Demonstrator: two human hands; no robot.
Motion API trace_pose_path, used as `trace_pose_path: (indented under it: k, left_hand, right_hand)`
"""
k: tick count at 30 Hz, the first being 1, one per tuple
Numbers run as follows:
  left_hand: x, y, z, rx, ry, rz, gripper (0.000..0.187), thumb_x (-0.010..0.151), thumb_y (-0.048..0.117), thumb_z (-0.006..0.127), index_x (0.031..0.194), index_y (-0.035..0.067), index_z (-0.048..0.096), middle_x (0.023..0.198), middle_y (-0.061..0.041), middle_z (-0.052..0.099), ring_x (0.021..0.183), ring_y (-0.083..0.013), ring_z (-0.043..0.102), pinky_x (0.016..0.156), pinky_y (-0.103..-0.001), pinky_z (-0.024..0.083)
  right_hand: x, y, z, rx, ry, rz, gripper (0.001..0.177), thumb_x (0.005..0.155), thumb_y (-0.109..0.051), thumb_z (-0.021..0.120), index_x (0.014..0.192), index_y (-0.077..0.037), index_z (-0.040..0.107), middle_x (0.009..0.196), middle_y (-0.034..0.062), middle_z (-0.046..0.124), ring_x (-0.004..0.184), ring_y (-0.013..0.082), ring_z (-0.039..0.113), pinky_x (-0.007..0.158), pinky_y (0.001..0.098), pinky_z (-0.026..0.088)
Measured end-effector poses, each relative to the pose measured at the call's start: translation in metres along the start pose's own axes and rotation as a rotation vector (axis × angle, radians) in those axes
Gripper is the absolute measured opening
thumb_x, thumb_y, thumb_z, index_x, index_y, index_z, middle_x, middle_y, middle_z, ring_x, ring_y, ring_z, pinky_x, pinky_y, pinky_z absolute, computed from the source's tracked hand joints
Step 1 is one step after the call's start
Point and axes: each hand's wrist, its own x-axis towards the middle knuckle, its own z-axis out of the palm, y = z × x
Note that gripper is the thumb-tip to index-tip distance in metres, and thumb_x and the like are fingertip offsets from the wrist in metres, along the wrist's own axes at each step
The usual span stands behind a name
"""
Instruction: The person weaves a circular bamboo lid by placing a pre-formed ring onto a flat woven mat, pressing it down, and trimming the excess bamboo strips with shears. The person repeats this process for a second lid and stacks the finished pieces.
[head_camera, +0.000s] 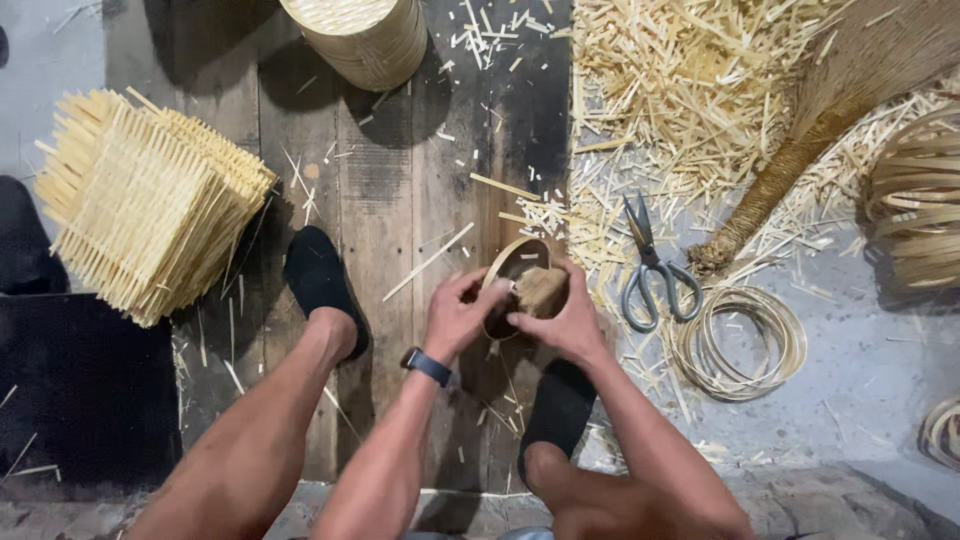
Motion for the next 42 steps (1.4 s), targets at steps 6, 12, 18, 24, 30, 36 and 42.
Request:
trace_pose_path:
  k: [6,12,18,24,30,36,42]
  left_hand:
    - [-0.019,-0.016,0.042,-0.269,0.181,-0.060,0.054,0.106,0.046,0.052,0.127,-0.002,0.067,0.124,-0.023,0.072,0.116,-0.0297,0.068,0.098,-0.037,0.051]
    - [-0.014,-0.036,0.049,-0.078,0.153,-0.023,0.068,0.104,0.058,0.043,0.122,0.000,0.074,0.117,-0.021,0.076,0.107,-0.0328,0.073,0.091,-0.039,0.057]
    - [0.017,-0.105,0.030,-0.192,0.316,-0.272,0.059,0.103,0.053,0.054,0.123,0.000,0.070,0.109,-0.016,0.073,0.099,-0.0251,0.068,0.087,-0.038,0.052]
    - [0.025,-0.139,0.014,-0.257,0.311,-0.324,0.054,0.102,0.048,0.056,0.110,-0.002,0.073,0.089,-0.016,0.073,0.085,-0.0197,0.062,0.080,-0.036,0.052]
    - [0.025,-0.096,0.005,-0.061,0.388,-0.397,0.052,0.100,0.050,0.055,0.110,0.003,0.074,0.087,-0.017,0.074,0.079,-0.0223,0.069,0.076,-0.038,0.052]
    - [0.022,-0.054,-0.002,0.063,0.330,-0.443,0.050,0.100,0.050,0.056,0.103,0.004,0.077,0.076,-0.021,0.069,0.070,-0.0325,0.067,0.071,-0.043,0.053]
    - [0.033,-0.056,-0.003,0.431,0.448,-0.145,0.051,0.094,0.040,0.065,0.126,0.001,0.070,0.122,-0.019,0.069,0.115,-0.0371,0.060,0.094,-0.049,0.045]
  right_hand:
    - [-0.007,0.017,0.029,0.290,0.180,0.382,0.096,0.063,-0.049,0.090,0.132,0.002,0.045,0.118,0.0195,0.063,0.106,0.0281,0.064,0.092,0.0391,0.054]
    - [-0.006,0.029,0.019,0.436,0.035,0.422,0.076,0.071,-0.042,0.086,0.121,0.003,0.052,0.103,0.0138,0.060,0.094,0.0280,0.065,0.084,0.0380,0.056]
    - [-0.012,0.050,-0.034,0.980,-0.056,0.441,0.070,0.077,-0.053,0.077,0.125,-0.010,0.050,0.098,0.0107,0.054,0.078,0.0267,0.055,0.061,0.0438,0.045]
    - [0.020,0.065,-0.077,-0.027,0.375,0.404,0.094,0.069,-0.045,0.088,0.139,-0.005,0.040,0.129,0.0178,0.053,0.115,0.0318,0.059,0.100,0.0478,0.051]
    - [0.042,0.080,-0.074,-0.552,0.385,0.325,0.113,0.058,-0.043,0.094,0.146,-0.004,0.034,0.143,0.0228,0.045,0.133,0.0409,0.044,0.106,0.0522,0.042]
    - [0.044,0.102,-0.068,-0.602,0.392,0.211,0.108,0.063,-0.045,0.093,0.144,-0.004,0.036,0.141,0.0221,0.045,0.135,0.0413,0.042,0.110,0.0528,0.041]
    - [0.044,0.100,-0.070,-0.611,0.356,0.286,0.109,0.062,-0.047,0.092,0.145,-0.005,0.034,0.141,0.0222,0.043,0.133,0.0418,0.042,0.104,0.0540,0.043]
